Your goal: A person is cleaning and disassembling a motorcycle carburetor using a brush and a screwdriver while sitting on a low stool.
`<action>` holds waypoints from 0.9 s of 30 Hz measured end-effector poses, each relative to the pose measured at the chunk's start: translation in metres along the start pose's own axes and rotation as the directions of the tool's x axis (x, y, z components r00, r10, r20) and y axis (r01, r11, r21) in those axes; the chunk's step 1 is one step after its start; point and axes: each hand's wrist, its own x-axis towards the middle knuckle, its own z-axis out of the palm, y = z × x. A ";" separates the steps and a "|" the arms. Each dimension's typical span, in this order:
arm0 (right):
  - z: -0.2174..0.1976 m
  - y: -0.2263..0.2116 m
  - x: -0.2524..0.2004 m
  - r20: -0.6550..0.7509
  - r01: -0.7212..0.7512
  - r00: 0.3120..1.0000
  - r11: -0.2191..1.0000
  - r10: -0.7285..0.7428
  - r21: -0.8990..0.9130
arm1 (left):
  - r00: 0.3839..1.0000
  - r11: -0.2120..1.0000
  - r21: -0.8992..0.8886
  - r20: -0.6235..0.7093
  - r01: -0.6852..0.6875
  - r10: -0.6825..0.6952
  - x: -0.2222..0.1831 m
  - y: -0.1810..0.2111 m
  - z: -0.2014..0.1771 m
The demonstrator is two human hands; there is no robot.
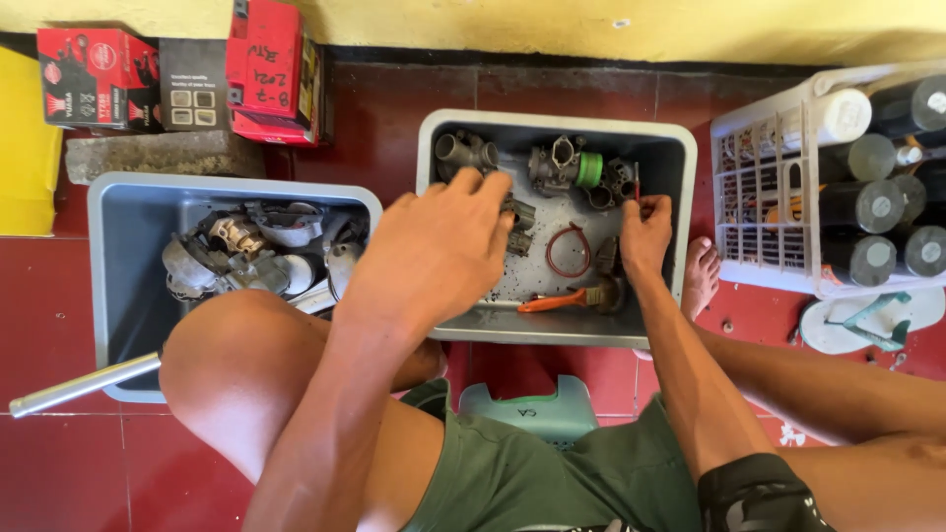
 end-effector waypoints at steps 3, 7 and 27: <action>0.020 0.012 0.020 -0.026 0.123 0.991 0.981 -0.129 -0.151 | 1.000 1.000 -0.002 -0.001 0.004 -0.004 -0.001 0.002 0.003; 0.037 -0.024 0.004 -0.015 0.142 0.988 0.957 -0.151 -0.252 | 1.000 1.000 -0.011 0.019 0.023 -0.023 0.002 -0.001 0.006; 0.024 -0.003 0.000 0.035 -0.042 0.998 0.916 0.061 -0.398 | 0.993 0.994 -0.104 0.119 -0.014 0.026 0.004 0.007 -0.013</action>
